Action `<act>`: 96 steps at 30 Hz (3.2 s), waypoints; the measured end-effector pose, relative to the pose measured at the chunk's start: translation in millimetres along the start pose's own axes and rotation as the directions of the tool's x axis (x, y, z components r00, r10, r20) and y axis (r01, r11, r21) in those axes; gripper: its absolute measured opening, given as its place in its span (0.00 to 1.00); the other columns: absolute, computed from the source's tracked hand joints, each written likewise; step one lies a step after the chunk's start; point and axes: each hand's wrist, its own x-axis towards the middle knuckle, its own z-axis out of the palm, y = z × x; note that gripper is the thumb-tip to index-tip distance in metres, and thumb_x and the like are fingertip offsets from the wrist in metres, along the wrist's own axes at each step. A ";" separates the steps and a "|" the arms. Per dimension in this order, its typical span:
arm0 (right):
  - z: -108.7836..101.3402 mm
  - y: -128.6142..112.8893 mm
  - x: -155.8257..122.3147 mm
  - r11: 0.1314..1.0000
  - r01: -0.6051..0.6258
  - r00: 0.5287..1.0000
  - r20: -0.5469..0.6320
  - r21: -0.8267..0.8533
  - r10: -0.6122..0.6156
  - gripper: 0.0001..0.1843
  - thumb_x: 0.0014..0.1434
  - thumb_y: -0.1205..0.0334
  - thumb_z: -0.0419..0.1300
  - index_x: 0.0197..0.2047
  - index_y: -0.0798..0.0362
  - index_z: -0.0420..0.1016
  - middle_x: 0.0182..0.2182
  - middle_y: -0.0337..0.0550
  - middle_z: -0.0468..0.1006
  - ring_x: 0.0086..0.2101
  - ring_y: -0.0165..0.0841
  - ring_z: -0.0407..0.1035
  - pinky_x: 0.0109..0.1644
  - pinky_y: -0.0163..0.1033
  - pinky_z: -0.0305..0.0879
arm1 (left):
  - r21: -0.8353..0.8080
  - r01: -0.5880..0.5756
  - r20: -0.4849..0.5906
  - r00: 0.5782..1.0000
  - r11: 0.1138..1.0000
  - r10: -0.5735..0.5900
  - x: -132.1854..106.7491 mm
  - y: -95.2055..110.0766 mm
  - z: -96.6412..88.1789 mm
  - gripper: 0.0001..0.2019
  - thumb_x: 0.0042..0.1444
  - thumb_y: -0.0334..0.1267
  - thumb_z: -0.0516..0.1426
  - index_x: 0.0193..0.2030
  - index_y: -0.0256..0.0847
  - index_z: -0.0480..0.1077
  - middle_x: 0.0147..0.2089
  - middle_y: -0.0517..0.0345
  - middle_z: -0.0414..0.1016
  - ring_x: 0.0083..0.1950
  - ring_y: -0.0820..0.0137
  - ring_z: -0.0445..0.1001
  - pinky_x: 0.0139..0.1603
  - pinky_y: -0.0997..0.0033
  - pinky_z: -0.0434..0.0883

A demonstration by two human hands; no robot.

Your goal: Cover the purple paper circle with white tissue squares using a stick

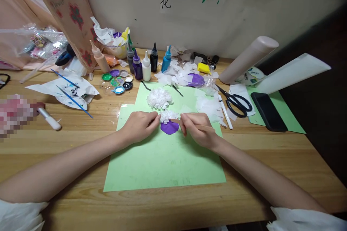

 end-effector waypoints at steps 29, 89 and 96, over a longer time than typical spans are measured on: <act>-37.4 41.0 -6.1 0.910 0.010 0.997 0.078 -0.414 0.025 0.08 0.53 0.70 0.57 0.35 0.52 0.62 0.31 0.42 0.72 0.30 0.33 0.66 0.34 0.36 0.60 | -0.036 0.043 0.000 0.999 0.998 -0.043 -0.2 0.0 -1.2 0.17 0.62 0.41 0.43 0.22 0.39 0.50 0.17 0.66 0.50 0.19 0.78 0.50 0.25 0.74 0.48; -22.5 -11.8 25.8 0.938 -0.329 0.936 0.174 0.112 0.307 0.25 0.62 0.47 0.49 0.19 0.54 0.63 0.16 0.38 0.71 0.18 0.27 0.66 0.23 0.32 0.61 | -0.027 0.033 0.044 0.999 0.999 -0.032 1.5 1.0 -2.0 0.18 0.61 0.41 0.44 0.22 0.39 0.61 0.18 0.63 0.60 0.20 0.75 0.57 0.25 0.73 0.50; -61.4 3.9 -32.8 0.921 -0.212 0.963 0.091 -0.328 0.254 0.09 0.53 0.59 0.62 0.35 0.51 0.66 0.32 0.41 0.76 0.32 0.34 0.71 0.34 0.36 0.63 | -0.018 0.030 0.029 0.999 0.999 -0.029 1.8 1.4 -2.6 0.18 0.61 0.41 0.44 0.20 0.39 0.59 0.17 0.64 0.58 0.19 0.76 0.54 0.25 0.73 0.50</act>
